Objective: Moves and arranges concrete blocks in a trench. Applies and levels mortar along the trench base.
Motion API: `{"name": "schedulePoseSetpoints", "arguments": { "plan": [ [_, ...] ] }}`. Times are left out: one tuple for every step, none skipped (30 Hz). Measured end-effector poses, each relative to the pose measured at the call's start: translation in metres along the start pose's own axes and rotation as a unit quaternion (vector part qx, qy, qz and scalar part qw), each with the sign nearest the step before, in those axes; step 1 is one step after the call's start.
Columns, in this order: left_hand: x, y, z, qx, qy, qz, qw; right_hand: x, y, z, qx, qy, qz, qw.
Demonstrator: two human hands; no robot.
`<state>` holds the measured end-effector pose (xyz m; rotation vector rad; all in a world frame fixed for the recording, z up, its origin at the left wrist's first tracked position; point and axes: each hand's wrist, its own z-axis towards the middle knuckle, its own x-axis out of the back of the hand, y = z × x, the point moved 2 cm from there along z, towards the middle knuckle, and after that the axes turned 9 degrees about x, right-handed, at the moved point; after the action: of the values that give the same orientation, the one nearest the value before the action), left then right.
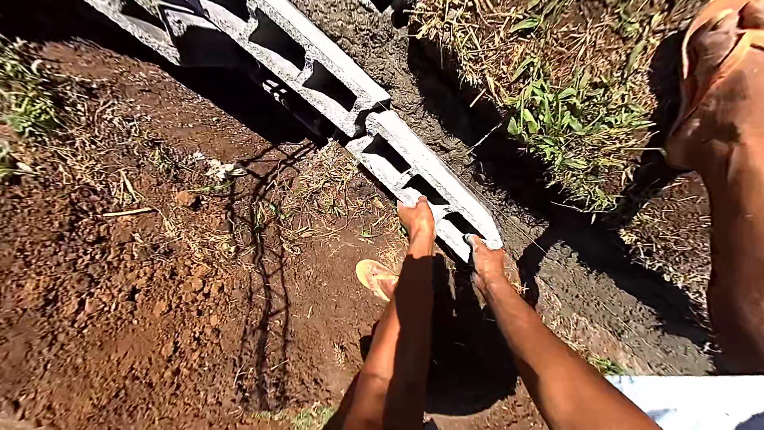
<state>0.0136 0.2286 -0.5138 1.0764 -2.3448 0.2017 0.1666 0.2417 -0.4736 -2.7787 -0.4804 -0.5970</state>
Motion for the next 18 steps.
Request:
{"name": "schedulePoseSetpoints", "arguments": {
  "plan": [
    [-0.003,0.003,0.001,0.002,0.005,-0.002,1.0,0.001,0.0,0.0,-0.004,0.001,-0.003,1.0],
    [-0.003,0.004,0.001,0.006,0.005,0.003,1.0,0.001,0.0,0.0,-0.008,-0.002,-0.005,1.0],
    [-0.003,0.005,0.001,0.012,0.006,0.01,1.0,0.002,0.0,0.0,-0.01,-0.004,-0.006,1.0],
    [-0.003,0.006,0.0,0.015,0.007,0.013,1.0,0.001,-0.001,0.001,-0.007,-0.006,-0.006,1.0],
    [-0.004,0.008,-0.002,0.017,0.002,0.012,1.0,0.002,-0.003,0.004,-0.004,-0.007,-0.008,1.0],
    [-0.004,0.007,-0.006,0.018,-0.007,0.016,1.0,0.003,-0.006,0.006,-0.002,-0.006,-0.011,1.0],
    [-0.003,0.004,-0.01,0.017,-0.016,0.025,0.999,0.004,-0.008,0.006,-0.002,-0.006,-0.013,1.0],
    [-0.003,0.001,-0.01,0.014,-0.02,0.025,0.999,0.005,-0.01,0.006,-0.001,-0.008,-0.016,1.0],
    [-0.003,-0.001,-0.008,0.009,-0.017,0.016,1.0,0.006,-0.012,0.005,0.0,-0.009,-0.021,1.0],
    [-0.003,0.0,-0.007,0.007,-0.013,0.005,1.0,0.007,-0.012,0.001,0.0,-0.013,-0.026,1.0],
    [-0.001,0.003,-0.008,0.011,-0.006,-0.004,1.0,0.01,-0.012,-0.004,-0.001,-0.015,-0.034,0.999],
    [0.003,0.006,-0.013,0.02,0.003,-0.009,1.0,0.015,-0.012,-0.013,-0.009,-0.017,-0.046,0.999],
    [0.012,0.004,-0.021,0.025,0.017,-0.012,0.999,0.021,-0.01,-0.025,-0.016,-0.019,-0.057,0.998],
    [0.023,-0.001,-0.032,0.026,0.031,-0.014,0.999,0.03,-0.005,-0.039,-0.019,-0.022,-0.068,0.997],
    [0.035,-0.007,-0.046,0.027,0.039,-0.015,0.999,0.04,-0.001,-0.056,-0.009,-0.019,-0.083,0.996],
    [0.045,-0.01,-0.063,0.027,0.045,-0.005,0.999,0.05,-0.006,-0.081,0.021,-0.005,-0.104,0.994],
    [0.052,-0.007,-0.083,0.025,0.055,0.016,0.998,0.057,-0.031,-0.113,0.074,0.017,-0.125,0.989],
    [0.061,-0.001,-0.105,0.027,0.064,0.045,0.997,0.063,-0.086,-0.159,0.104,0.018,-0.158,0.982]
  ]
}}
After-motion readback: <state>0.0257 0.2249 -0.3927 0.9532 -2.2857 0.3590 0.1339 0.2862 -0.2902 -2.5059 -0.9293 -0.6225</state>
